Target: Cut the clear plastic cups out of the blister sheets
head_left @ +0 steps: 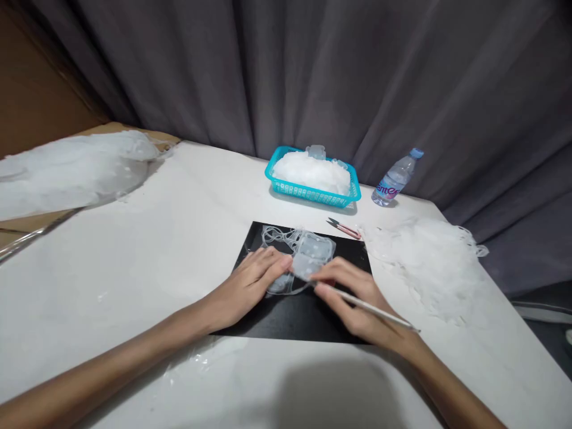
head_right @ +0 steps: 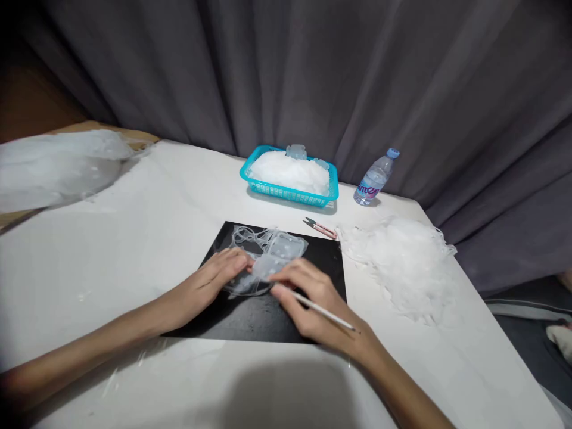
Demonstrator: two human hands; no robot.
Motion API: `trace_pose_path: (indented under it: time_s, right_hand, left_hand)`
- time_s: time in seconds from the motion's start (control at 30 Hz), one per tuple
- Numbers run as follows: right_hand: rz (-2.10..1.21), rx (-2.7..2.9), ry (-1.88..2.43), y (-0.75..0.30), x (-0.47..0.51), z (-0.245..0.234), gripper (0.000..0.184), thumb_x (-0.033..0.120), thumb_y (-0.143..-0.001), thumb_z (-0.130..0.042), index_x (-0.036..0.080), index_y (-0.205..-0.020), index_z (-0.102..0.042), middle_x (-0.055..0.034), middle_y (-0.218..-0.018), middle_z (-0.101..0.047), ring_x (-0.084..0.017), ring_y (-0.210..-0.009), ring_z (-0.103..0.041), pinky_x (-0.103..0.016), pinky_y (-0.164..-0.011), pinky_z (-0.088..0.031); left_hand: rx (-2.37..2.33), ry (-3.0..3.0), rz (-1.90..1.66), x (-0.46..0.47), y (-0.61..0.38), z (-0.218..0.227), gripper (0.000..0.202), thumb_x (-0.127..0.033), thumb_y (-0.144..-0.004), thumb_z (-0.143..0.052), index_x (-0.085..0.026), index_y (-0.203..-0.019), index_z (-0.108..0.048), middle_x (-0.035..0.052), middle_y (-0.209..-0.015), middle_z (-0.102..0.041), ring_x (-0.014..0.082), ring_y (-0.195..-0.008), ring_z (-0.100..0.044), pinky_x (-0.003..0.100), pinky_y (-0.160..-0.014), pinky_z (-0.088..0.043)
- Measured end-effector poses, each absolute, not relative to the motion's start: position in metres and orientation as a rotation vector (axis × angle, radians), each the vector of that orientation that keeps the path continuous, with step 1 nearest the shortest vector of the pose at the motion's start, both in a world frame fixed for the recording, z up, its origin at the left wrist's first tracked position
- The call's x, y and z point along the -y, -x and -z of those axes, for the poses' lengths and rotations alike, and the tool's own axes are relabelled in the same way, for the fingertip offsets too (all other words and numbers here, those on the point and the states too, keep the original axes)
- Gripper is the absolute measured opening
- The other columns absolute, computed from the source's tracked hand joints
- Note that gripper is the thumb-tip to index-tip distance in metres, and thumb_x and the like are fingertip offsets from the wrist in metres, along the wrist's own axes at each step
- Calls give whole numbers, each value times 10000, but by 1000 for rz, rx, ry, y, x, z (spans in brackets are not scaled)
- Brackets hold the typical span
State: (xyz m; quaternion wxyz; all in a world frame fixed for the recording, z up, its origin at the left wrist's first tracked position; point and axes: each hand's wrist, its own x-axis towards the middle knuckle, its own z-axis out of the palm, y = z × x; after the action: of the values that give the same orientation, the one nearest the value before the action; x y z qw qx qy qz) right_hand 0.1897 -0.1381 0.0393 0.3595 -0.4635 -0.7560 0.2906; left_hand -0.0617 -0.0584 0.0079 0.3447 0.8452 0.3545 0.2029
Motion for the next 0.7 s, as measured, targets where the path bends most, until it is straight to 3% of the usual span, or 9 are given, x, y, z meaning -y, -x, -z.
trace_pose_path:
  time_s: [0.07,0.13,0.2,0.27,0.37,0.47,0.57,0.7]
  right_hand:
    - [-974,2048,1080,-187,143,-41,236,299,-1047,-589,247,-1223,-737,-43,-1060,-682,-159,-954,-675,-306,-912,-561]
    - [-1079,2092,1022,-194,141,-42,314,409,-1079,-517,257,-1187,-770,-49,-1051,-656,-165,-944,-669,-324,-892,-576]
    - [-981,2025,1098,-205,135,-40,500,470,-1115,-355,253,-1078,-804,-72,-1088,-647,-195,-1029,-664,-365,-923,-577]
    - [-767,1911,1233,-215,128,-35,571,444,-1130,-269,244,-1045,-798,-90,-1134,-641,-216,-1117,-646,-395,-974,-561]
    - [-555,1854,1376,-217,121,-26,423,405,-1123,-353,243,-1197,-736,-97,-1154,-623,-213,-1111,-645,-385,-986,-548]
    - [-594,1916,1479,-207,122,-21,337,416,-1093,-465,253,-1303,-671,-85,-1138,-646,-218,-1087,-661,-378,-966,-536]
    - [-727,1783,1624,-199,126,-22,301,483,-1058,-531,239,-1152,-680,-43,-955,-719,-214,-914,-691,-355,-834,-524]
    - [-967,1526,1598,-193,128,-21,354,587,-1013,-563,236,-974,-575,0,-810,-736,-175,-720,-655,-300,-667,-457]
  left_hand:
    - [-931,-2216,-508,55,57,-5,556,-619,-1081,-313,-284,-1208,-738,48,-1187,-714,261,-1167,-596,470,-1105,-440]
    - [-948,-2202,-472,54,52,-3,485,-625,-1050,-442,-255,-1061,-755,41,-1087,-713,251,-1073,-593,468,-1059,-439]
    - [-942,-2187,-502,56,48,-3,398,-593,-1012,-567,-237,-1016,-746,39,-1063,-718,246,-1044,-587,441,-1017,-439]
    - [-931,-2155,-548,59,47,-6,336,-541,-1014,-597,-237,-1057,-733,42,-1108,-725,249,-1078,-592,415,-996,-440]
    - [-882,-2066,-548,63,46,-12,302,-486,-1052,-546,-223,-1059,-694,30,-1073,-719,212,-1006,-628,343,-898,-471]
    - [-825,-1998,-554,64,45,-18,298,-467,-1064,-520,-199,-1030,-647,17,-970,-687,168,-856,-632,289,-771,-475]
    - [-795,-1875,-583,67,44,-20,260,-445,-1059,-540,-197,-1033,-612,16,-945,-697,158,-833,-643,275,-739,-482]
    - [-701,-1511,-594,71,40,-16,215,-421,-1043,-589,-215,-1043,-530,4,-872,-740,160,-814,-708,272,-740,-535]
